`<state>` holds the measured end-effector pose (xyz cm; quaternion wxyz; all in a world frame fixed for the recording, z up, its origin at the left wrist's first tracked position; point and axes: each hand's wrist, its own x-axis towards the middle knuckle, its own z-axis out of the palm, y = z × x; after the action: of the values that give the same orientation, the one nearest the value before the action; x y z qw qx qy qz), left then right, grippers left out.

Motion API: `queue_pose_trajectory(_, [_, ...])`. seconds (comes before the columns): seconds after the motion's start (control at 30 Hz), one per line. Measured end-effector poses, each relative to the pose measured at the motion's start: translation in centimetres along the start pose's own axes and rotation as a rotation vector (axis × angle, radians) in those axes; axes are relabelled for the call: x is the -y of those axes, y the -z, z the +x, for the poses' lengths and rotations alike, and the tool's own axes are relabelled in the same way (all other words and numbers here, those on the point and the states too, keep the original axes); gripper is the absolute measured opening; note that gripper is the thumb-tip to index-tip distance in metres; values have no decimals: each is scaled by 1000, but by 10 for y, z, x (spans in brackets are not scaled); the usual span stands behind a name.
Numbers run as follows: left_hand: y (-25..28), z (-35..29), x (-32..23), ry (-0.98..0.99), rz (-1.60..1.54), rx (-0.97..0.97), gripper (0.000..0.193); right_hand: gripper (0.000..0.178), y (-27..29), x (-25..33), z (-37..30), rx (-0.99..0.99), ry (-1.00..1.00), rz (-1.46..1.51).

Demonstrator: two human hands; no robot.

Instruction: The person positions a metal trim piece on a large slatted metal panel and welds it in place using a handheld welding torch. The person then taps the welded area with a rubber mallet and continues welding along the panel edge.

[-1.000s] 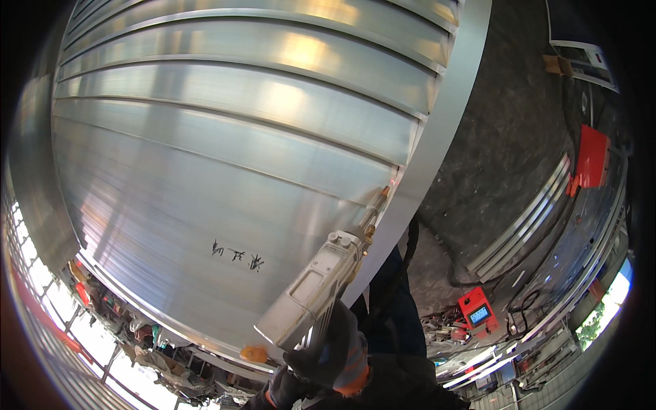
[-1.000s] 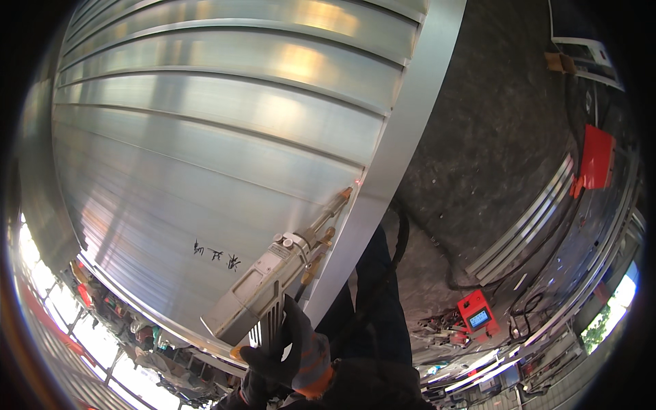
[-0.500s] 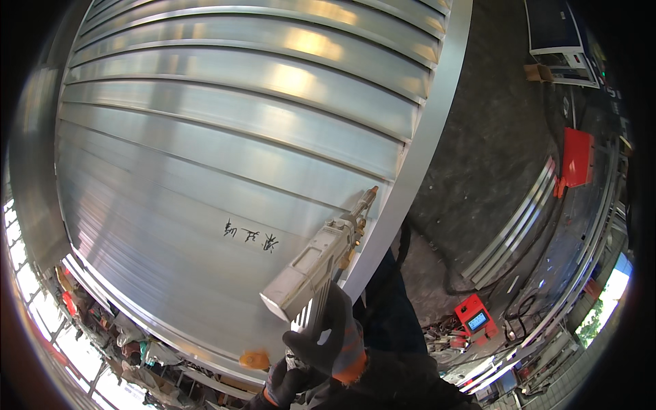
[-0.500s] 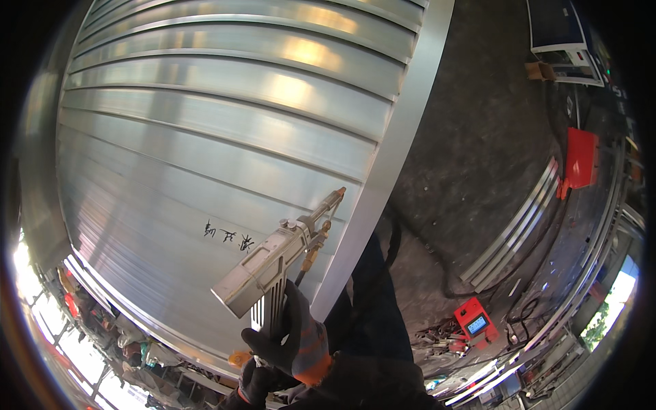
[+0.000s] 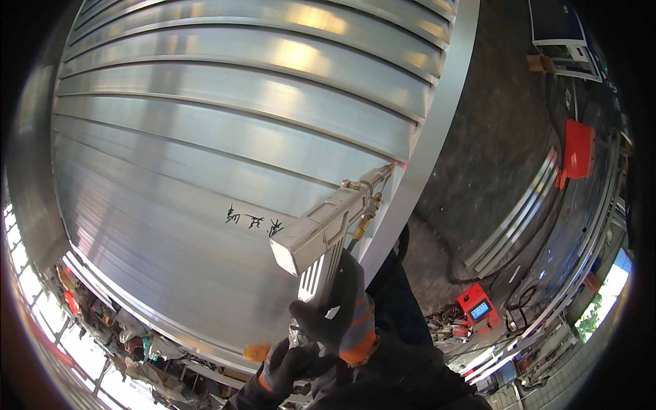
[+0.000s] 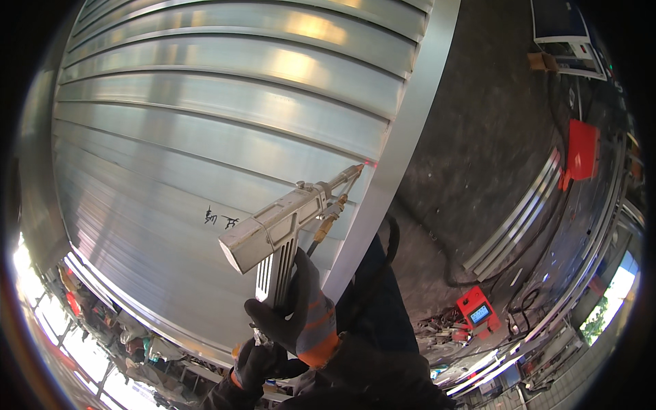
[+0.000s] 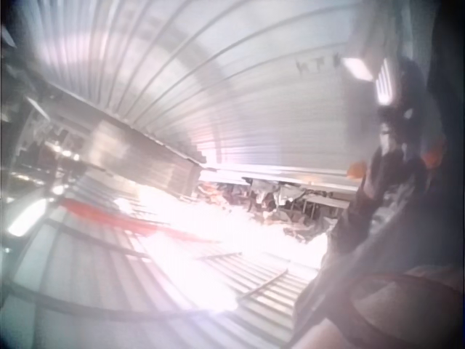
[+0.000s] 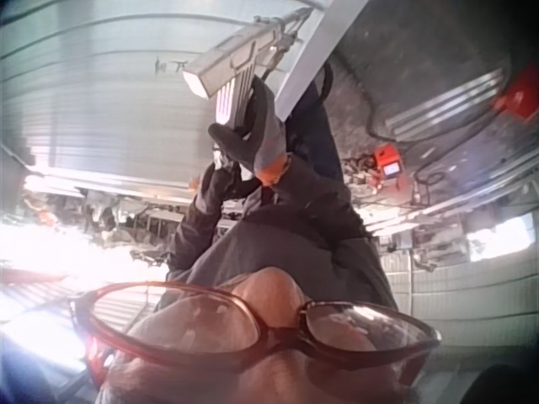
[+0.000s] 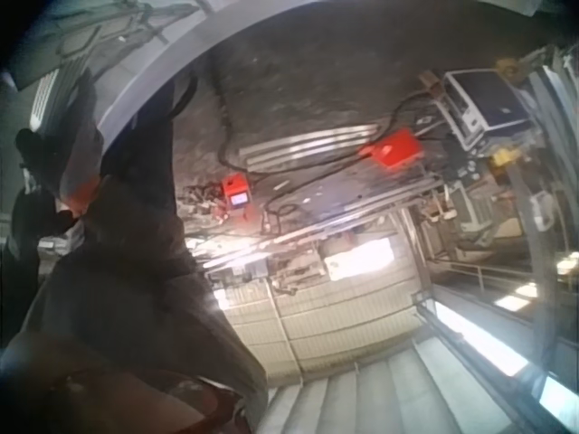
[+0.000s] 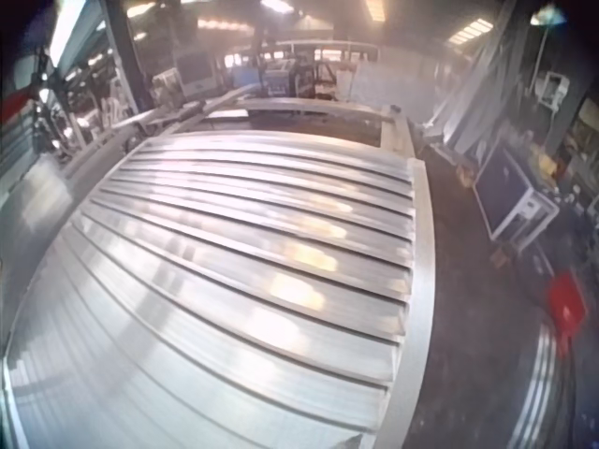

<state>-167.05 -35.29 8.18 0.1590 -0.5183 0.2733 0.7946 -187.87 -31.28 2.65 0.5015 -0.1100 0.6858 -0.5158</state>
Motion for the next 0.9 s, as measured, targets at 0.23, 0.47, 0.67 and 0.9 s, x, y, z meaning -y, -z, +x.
queue_pose_trajectory(0.23, [-8,6,-9,-52,78,-19,36,96,0,2,0,-55,-73,94])
queue_pose_trajectory(0.47, [-7,7,-13,-23,34,63,36,97,2,-5,-1,-63,5,52])
queue_pose_trajectory(0.67, [-17,4,-18,-34,77,17,36,79,5,-5,2,-105,82,29])
queue_pose_trajectory(0.9, [-12,6,-16,-15,155,39,35,87,7,-4,2,-92,100,18])
